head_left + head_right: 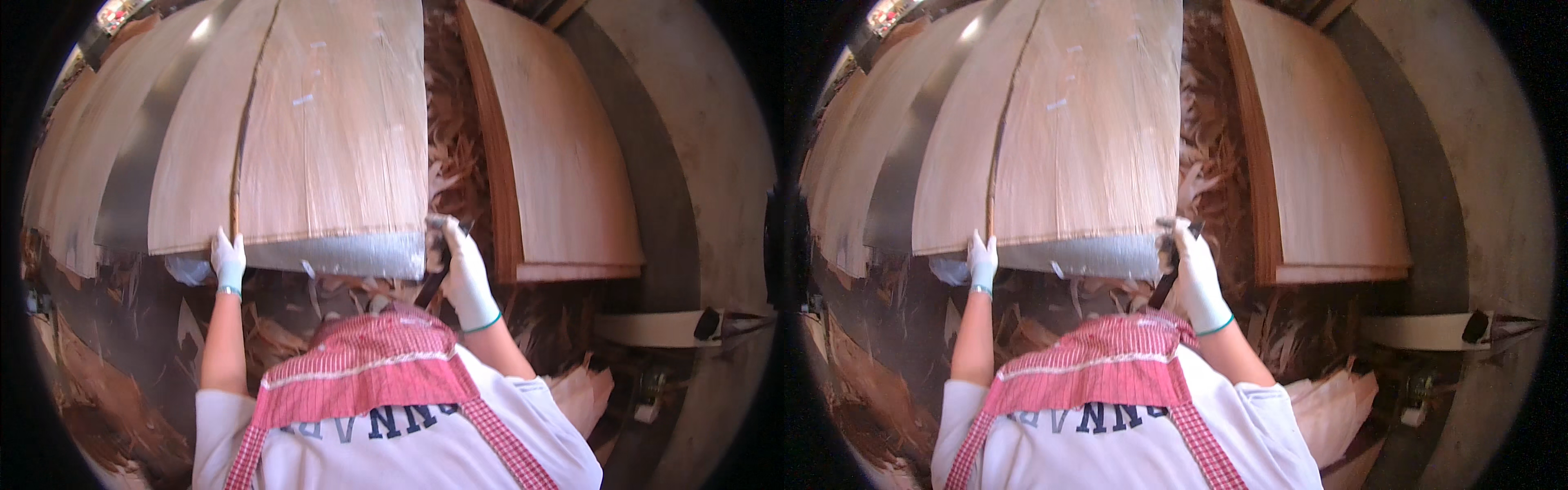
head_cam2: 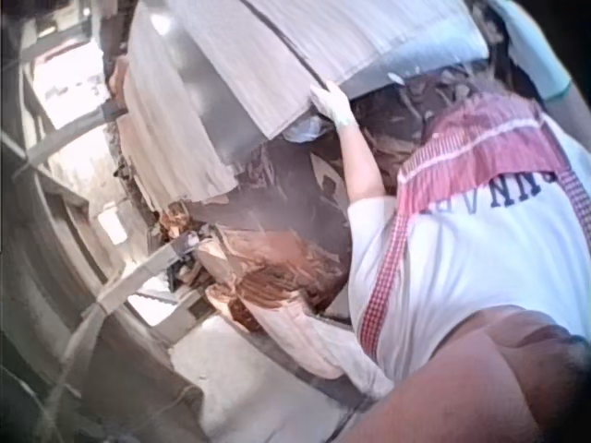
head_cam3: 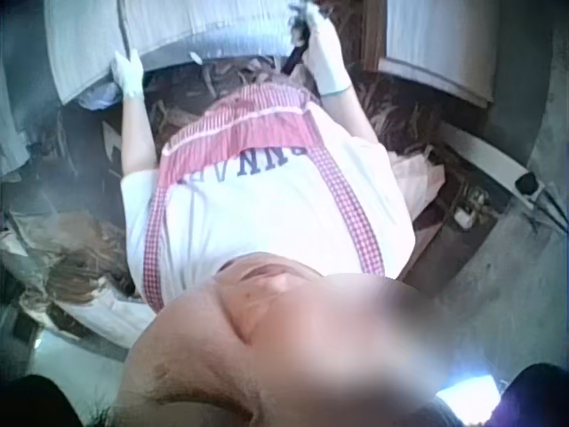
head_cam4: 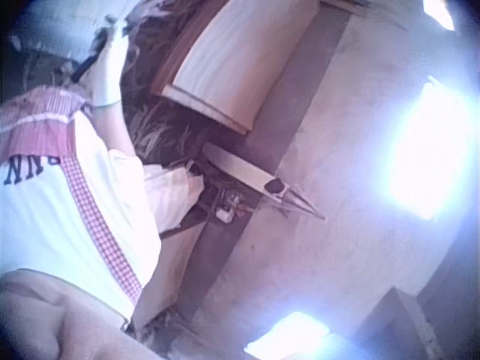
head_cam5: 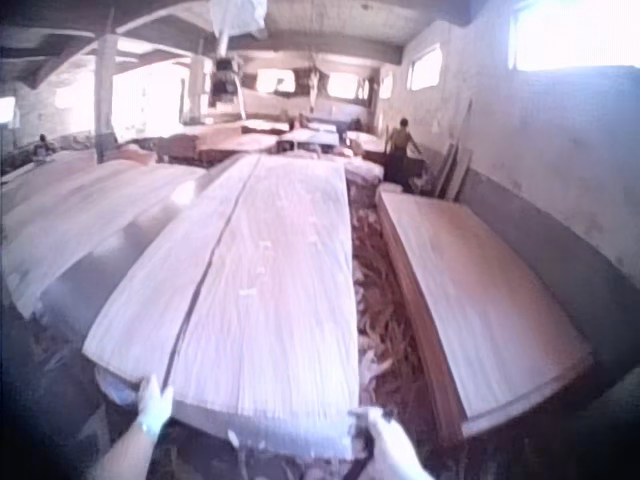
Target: The person prepares and patches thin wood veneer sheets by cutting out damaged sections and applying small wood patches using a utility knife and tape, then stacks the sheets and handles items on a nearby table.
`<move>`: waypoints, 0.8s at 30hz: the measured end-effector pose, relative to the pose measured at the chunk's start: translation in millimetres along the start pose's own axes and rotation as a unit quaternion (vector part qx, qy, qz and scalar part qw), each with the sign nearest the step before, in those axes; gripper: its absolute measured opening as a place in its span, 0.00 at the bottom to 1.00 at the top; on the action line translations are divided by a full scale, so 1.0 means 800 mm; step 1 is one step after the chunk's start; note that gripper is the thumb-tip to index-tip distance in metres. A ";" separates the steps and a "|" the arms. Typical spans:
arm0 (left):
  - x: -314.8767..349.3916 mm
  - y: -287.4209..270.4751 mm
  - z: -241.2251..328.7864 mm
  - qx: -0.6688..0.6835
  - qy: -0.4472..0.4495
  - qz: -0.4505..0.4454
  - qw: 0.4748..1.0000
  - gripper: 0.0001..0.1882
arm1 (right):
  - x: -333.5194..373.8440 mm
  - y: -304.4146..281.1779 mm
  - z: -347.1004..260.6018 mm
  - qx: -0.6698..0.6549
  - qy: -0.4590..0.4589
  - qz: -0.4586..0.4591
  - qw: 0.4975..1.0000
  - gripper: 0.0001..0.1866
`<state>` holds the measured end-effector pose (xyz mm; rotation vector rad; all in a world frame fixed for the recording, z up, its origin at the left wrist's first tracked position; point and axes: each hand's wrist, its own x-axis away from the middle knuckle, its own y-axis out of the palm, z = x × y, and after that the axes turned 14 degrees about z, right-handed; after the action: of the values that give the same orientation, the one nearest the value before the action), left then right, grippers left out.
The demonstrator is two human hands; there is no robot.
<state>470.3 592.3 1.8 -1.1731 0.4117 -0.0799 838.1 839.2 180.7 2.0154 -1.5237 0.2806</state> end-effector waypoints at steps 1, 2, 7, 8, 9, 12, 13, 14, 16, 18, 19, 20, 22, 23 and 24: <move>-0.010 0.004 -0.022 -0.015 0.021 0.004 1.000 0.32 | -0.001 -0.001 0.001 -0.022 0.021 0.001 1.000 0.14; -0.005 0.006 -0.010 -0.023 0.037 -0.009 0.999 0.30 | -0.002 -0.007 0.004 -0.023 0.016 0.023 0.999 0.12; 0.001 0.000 0.005 -0.129 0.087 0.002 0.988 0.25 | -0.004 -0.016 0.005 0.073 0.026 -0.001 0.997 0.08; -0.004 0.002 0.004 -0.138 0.078 0.002 0.987 0.25 | -0.008 -0.016 0.006 0.106 0.007 -0.009 0.994 0.08; -0.009 0.001 0.006 -0.149 0.069 0.000 0.987 0.25 | -0.011 -0.017 0.010 0.139 -0.009 -0.017 0.990 0.09; -0.021 0.000 0.029 -0.116 0.030 -0.026 0.992 0.24 | -0.018 -0.015 0.016 0.211 -0.023 -0.007 0.977 0.10; -0.029 0.001 0.018 -0.074 0.015 -0.021 0.997 0.24 | -0.013 -0.005 0.013 0.219 -0.021 -0.004 0.975 0.11; -0.039 0.001 0.007 -0.032 0.002 -0.017 0.999 0.23 | -0.010 0.004 0.013 0.227 -0.019 0.000 0.974 0.12; -0.070 -0.006 -0.010 0.288 -0.183 -0.142 0.929 0.12 | -0.009 0.017 0.018 0.237 -0.037 -0.009 0.971 0.12; -0.087 -0.019 -0.003 0.329 -0.220 -0.195 0.897 0.09 | -0.006 0.026 0.026 0.242 -0.048 -0.012 0.969 0.13; -0.088 -0.022 -0.004 0.329 -0.199 -0.183 0.905 0.09 | -0.005 0.029 0.031 0.240 -0.052 -0.016 0.969 0.13; -0.086 -0.026 -0.006 0.328 -0.177 -0.170 0.912 0.09 | -0.005 0.031 0.035 0.238 -0.055 -0.021 0.970 0.13; -0.066 -0.046 -0.017 0.339 -0.181 -0.157 0.910 0.10 | -0.002 0.045 0.044 0.254 -0.055 -0.027 0.965 0.12; -0.051 -0.041 -0.037 0.345 -0.176 -0.157 0.909 0.11 | 0.001 0.053 0.045 0.260 -0.052 -0.026 0.964 0.12; -0.033 -0.040 -0.068 0.347 -0.173 -0.146 0.910 0.11 | 0.004 0.069 0.048 0.262 -0.049 -0.037 0.963 0.12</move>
<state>431.3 539.3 20.1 -0.5120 -0.1178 -0.2519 781.1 805.0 169.5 2.5196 -1.5447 0.6154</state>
